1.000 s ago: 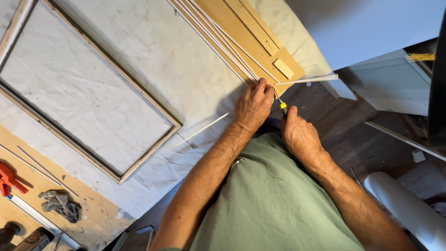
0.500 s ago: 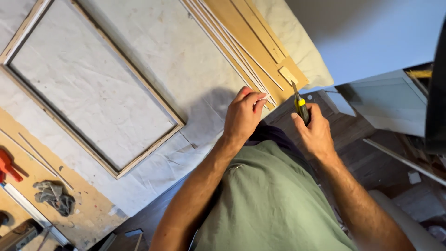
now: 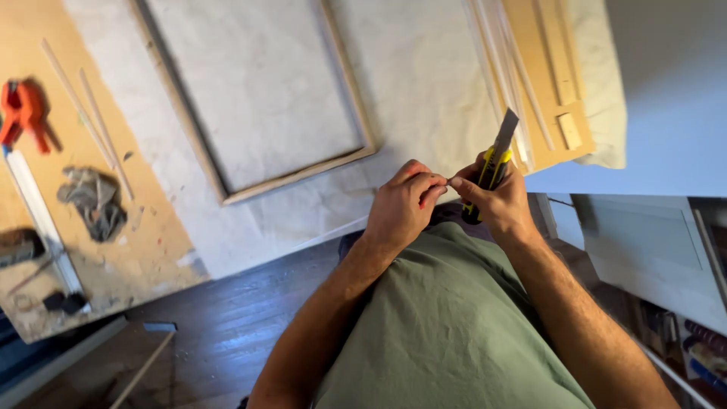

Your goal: Measuring, cutting, and fitting thin wooden strips into a rectangular frame using a utility knife.

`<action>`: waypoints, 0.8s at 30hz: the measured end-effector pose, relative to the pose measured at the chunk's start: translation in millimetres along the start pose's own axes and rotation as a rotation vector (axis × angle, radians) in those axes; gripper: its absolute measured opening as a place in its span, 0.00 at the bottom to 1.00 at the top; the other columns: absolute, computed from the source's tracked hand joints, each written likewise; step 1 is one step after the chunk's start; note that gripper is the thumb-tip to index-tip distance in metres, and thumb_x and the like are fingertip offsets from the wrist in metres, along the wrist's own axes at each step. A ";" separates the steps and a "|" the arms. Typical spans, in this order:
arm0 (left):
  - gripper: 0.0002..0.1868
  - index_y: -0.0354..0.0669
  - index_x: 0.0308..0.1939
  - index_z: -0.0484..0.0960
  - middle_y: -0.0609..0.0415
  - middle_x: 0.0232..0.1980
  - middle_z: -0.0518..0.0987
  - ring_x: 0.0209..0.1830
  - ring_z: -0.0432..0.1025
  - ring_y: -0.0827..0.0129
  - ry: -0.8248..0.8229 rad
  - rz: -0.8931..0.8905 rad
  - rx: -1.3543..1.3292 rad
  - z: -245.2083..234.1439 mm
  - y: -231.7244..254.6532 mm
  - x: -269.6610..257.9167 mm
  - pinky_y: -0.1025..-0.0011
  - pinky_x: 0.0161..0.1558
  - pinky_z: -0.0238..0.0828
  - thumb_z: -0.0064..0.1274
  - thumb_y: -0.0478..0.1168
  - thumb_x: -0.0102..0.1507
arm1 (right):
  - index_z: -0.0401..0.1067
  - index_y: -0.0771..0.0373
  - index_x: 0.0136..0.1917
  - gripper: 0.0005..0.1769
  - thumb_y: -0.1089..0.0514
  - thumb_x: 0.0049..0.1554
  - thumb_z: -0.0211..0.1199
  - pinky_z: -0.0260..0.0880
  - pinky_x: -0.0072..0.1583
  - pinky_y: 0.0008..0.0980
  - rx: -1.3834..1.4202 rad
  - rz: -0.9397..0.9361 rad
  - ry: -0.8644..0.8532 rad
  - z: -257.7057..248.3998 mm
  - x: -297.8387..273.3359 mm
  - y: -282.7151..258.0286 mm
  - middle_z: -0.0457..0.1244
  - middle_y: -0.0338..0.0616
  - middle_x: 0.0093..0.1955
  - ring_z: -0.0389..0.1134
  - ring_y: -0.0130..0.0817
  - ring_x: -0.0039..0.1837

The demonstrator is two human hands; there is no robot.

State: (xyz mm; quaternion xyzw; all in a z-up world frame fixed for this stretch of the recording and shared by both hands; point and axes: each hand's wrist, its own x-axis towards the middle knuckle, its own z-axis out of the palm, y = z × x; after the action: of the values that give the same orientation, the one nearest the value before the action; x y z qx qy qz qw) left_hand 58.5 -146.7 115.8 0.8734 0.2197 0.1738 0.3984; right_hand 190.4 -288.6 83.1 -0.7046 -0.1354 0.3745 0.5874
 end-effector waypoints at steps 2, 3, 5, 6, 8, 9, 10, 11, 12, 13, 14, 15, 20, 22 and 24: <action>0.04 0.51 0.41 0.84 0.64 0.39 0.74 0.36 0.79 0.67 0.039 -0.011 0.011 -13.0 -11.7 -18.2 0.72 0.34 0.82 0.58 0.43 0.67 | 0.64 0.67 0.52 0.22 0.65 0.54 0.76 0.72 0.43 0.30 0.019 0.015 -0.019 27.0 -12.1 -17.8 0.70 0.54 0.43 0.70 0.32 0.37; 0.04 0.51 0.40 0.83 0.64 0.39 0.73 0.35 0.78 0.67 0.052 -0.019 0.018 -18.6 -16.5 -29.9 0.71 0.33 0.82 0.57 0.44 0.67 | 0.64 0.67 0.53 0.21 0.65 0.55 0.75 0.72 0.43 0.31 0.048 0.045 -0.018 39.8 -21.5 -25.3 0.70 0.54 0.44 0.70 0.33 0.37; 0.05 0.50 0.38 0.83 0.63 0.37 0.73 0.35 0.78 0.66 0.076 -0.033 0.014 -39.9 -26.3 -44.5 0.71 0.32 0.81 0.58 0.44 0.67 | 0.63 0.66 0.52 0.21 0.65 0.54 0.75 0.72 0.42 0.31 0.085 0.045 -0.019 66.4 -31.0 -23.8 0.69 0.54 0.43 0.70 0.33 0.36; 0.06 0.48 0.37 0.82 0.61 0.36 0.74 0.34 0.79 0.64 0.084 -0.038 0.011 -50.2 -31.2 -51.7 0.71 0.31 0.81 0.59 0.43 0.67 | 0.63 0.66 0.52 0.21 0.65 0.54 0.75 0.71 0.42 0.30 0.132 0.046 -0.006 79.3 -36.0 -22.5 0.68 0.53 0.42 0.69 0.33 0.35; 0.06 0.49 0.36 0.82 0.61 0.37 0.73 0.33 0.78 0.64 0.091 -0.041 0.056 -63.3 -47.0 -69.4 0.70 0.31 0.80 0.58 0.43 0.67 | 0.66 0.67 0.52 0.18 0.59 0.58 0.74 0.71 0.43 0.32 -0.082 0.034 -0.027 93.1 -44.0 -36.1 0.68 0.52 0.40 0.69 0.35 0.36; 0.06 0.49 0.36 0.81 0.62 0.37 0.73 0.33 0.78 0.64 0.088 -0.043 0.098 -69.8 -55.1 -78.1 0.69 0.31 0.80 0.58 0.43 0.67 | 0.68 0.68 0.51 0.18 0.53 0.61 0.73 0.71 0.43 0.34 -0.293 0.026 -0.037 100.0 -47.9 -42.6 0.68 0.52 0.38 0.69 0.37 0.37; 0.06 0.49 0.36 0.81 0.62 0.37 0.73 0.33 0.78 0.64 0.097 -0.044 0.103 -75.6 -65.6 -87.0 0.69 0.31 0.80 0.58 0.43 0.67 | 0.68 0.68 0.51 0.18 0.53 0.61 0.73 0.71 0.43 0.34 -0.293 0.019 -0.045 97.5 -36.4 -22.0 0.68 0.52 0.38 0.69 0.37 0.37; 0.06 0.51 0.37 0.81 0.63 0.38 0.72 0.32 0.77 0.61 0.082 -0.060 0.140 -81.1 -75.9 -95.9 0.66 0.31 0.79 0.58 0.45 0.67 | 0.64 0.66 0.57 0.23 0.48 0.63 0.70 0.69 0.47 0.50 -0.573 -0.052 0.011 94.9 -25.1 -1.2 0.67 0.61 0.41 0.70 0.55 0.42; 0.06 0.54 0.37 0.81 0.64 0.39 0.71 0.31 0.76 0.59 0.067 -0.076 0.177 -86.3 -86.2 -104.4 0.64 0.30 0.79 0.58 0.47 0.67 | 0.60 0.63 0.62 0.28 0.44 0.64 0.68 0.67 0.50 0.65 -0.850 -0.126 0.068 92.1 -12.9 19.5 0.66 0.70 0.44 0.70 0.72 0.48; 0.06 0.54 0.37 0.81 0.64 0.39 0.71 0.31 0.76 0.59 0.072 -0.078 0.180 -94.6 -92.4 -110.7 0.64 0.30 0.79 0.58 0.47 0.67 | 0.60 0.63 0.62 0.28 0.44 0.64 0.68 0.67 0.50 0.65 -0.849 -0.131 0.064 83.3 0.6 30.0 0.66 0.70 0.44 0.70 0.72 0.48; 0.06 0.55 0.38 0.81 0.64 0.39 0.71 0.32 0.77 0.59 0.059 -0.101 0.216 -102.5 -98.7 -116.3 0.63 0.32 0.79 0.57 0.49 0.66 | 0.60 0.67 0.63 0.27 0.49 0.63 0.69 0.69 0.50 0.62 -0.977 -0.317 0.118 74.4 15.0 40.5 0.64 0.69 0.45 0.69 0.71 0.48; 0.07 0.57 0.38 0.81 0.64 0.40 0.72 0.34 0.78 0.60 0.042 -0.124 0.249 -109.5 -104.6 -121.8 0.62 0.33 0.80 0.56 0.51 0.66 | 0.61 0.71 0.63 0.27 0.53 0.61 0.69 0.71 0.50 0.58 -1.101 -0.502 0.174 64.2 28.6 51.3 0.61 0.67 0.47 0.69 0.70 0.48; 0.05 0.51 0.37 0.86 0.63 0.42 0.72 0.38 0.74 0.69 0.046 -0.081 0.370 -144.1 -145.5 -145.1 0.67 0.25 0.71 0.64 0.44 0.64 | 0.64 0.71 0.68 0.31 0.59 0.58 0.74 0.67 0.53 0.55 -1.215 -0.361 0.144 101.5 20.3 -0.3 0.60 0.64 0.60 0.59 0.55 0.56; 0.04 0.49 0.37 0.86 0.60 0.43 0.72 0.39 0.74 0.66 0.023 -0.118 0.352 -145.9 -159.6 -149.8 0.64 0.26 0.72 0.64 0.42 0.64 | 0.71 0.70 0.64 0.26 0.57 0.59 0.75 0.69 0.53 0.45 -1.280 -0.410 0.131 110.2 27.0 11.1 0.63 0.59 0.60 0.62 0.48 0.55; 0.02 0.56 0.41 0.81 0.63 0.42 0.71 0.43 0.77 0.65 0.074 0.002 0.385 -144.0 -165.1 -148.9 0.73 0.41 0.77 0.55 0.45 0.66 | 0.79 0.50 0.55 0.13 0.52 0.56 0.76 0.72 0.53 0.33 -1.162 -0.629 0.023 113.7 40.2 36.6 0.67 0.35 0.46 0.70 0.33 0.48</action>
State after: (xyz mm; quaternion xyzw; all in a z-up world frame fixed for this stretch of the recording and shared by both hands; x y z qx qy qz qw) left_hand -176.4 -38.5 58.8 0.9267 0.2626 0.1607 0.2155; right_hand 130.6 -190.6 30.9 -0.8378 -0.5084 0.0434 0.1942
